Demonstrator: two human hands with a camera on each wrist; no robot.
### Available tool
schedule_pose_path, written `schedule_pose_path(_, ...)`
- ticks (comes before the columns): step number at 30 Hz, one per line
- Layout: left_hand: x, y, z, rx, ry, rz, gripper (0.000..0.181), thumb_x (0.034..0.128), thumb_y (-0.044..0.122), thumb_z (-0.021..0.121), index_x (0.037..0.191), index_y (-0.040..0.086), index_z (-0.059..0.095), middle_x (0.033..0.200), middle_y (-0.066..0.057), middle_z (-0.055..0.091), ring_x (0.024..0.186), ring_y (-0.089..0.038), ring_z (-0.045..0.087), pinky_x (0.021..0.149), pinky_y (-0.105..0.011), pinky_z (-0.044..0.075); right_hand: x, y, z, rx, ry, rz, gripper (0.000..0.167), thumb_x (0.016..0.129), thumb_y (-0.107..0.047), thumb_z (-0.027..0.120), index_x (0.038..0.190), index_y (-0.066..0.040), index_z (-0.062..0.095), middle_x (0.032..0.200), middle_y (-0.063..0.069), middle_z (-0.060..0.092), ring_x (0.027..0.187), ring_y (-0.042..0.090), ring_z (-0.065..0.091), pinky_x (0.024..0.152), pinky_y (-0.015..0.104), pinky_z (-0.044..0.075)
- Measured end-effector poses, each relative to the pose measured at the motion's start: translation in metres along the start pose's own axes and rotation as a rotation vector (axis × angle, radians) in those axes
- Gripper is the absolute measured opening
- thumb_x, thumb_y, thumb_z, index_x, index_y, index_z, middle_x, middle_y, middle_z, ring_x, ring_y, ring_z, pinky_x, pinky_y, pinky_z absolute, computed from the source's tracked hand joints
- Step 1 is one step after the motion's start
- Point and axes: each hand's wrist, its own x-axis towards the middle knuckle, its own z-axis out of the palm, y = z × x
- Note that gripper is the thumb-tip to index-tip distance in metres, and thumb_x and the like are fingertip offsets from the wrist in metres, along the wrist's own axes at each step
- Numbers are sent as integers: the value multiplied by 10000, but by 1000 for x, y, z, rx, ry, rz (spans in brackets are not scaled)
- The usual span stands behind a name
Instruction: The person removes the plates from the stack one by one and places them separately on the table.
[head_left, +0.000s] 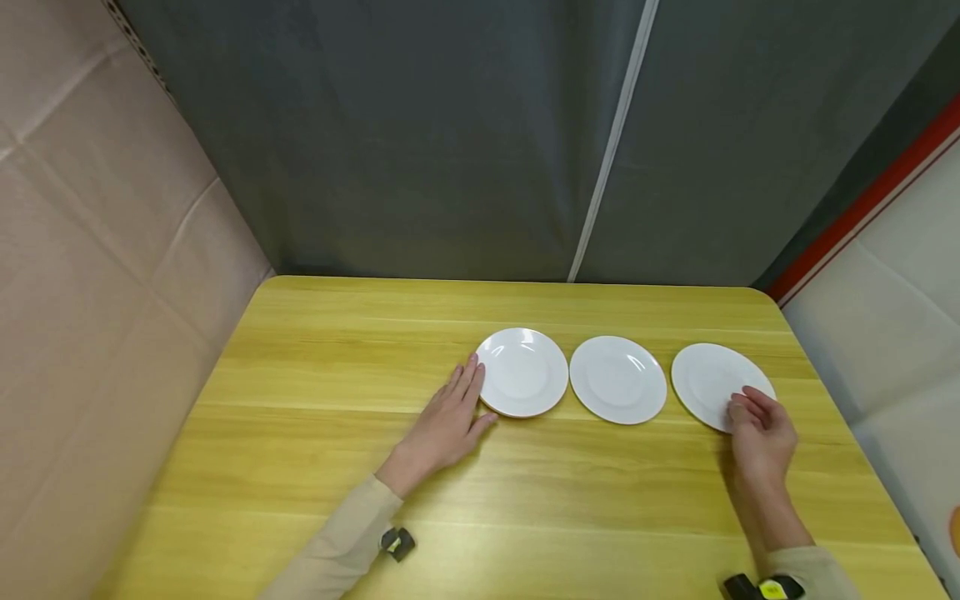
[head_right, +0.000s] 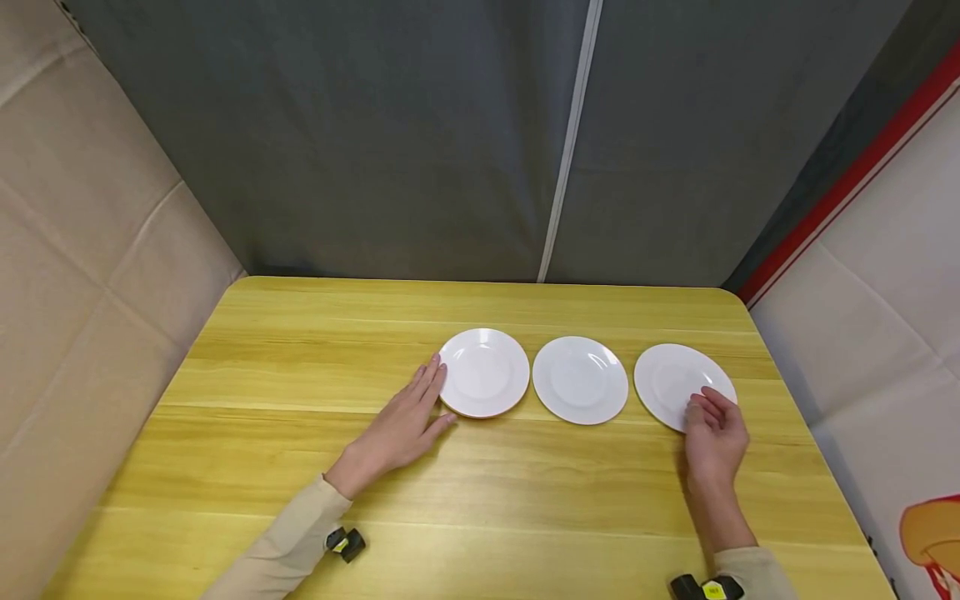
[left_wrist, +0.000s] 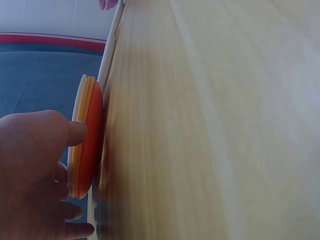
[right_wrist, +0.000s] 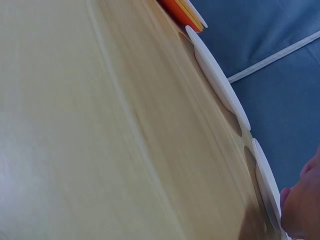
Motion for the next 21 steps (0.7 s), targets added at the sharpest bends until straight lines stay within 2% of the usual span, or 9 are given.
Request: schedule_pose_path(21,0,1,2,-4,-1,-6,805,1069,477,427,1629,36,53,1713,-148,-29,1571,-372,102,1254,-525,245,-10,1,12,18,-54,-36,160,951,-67,654,1082,-159,662,872,-144,664,792,-24,614,703,20,491)
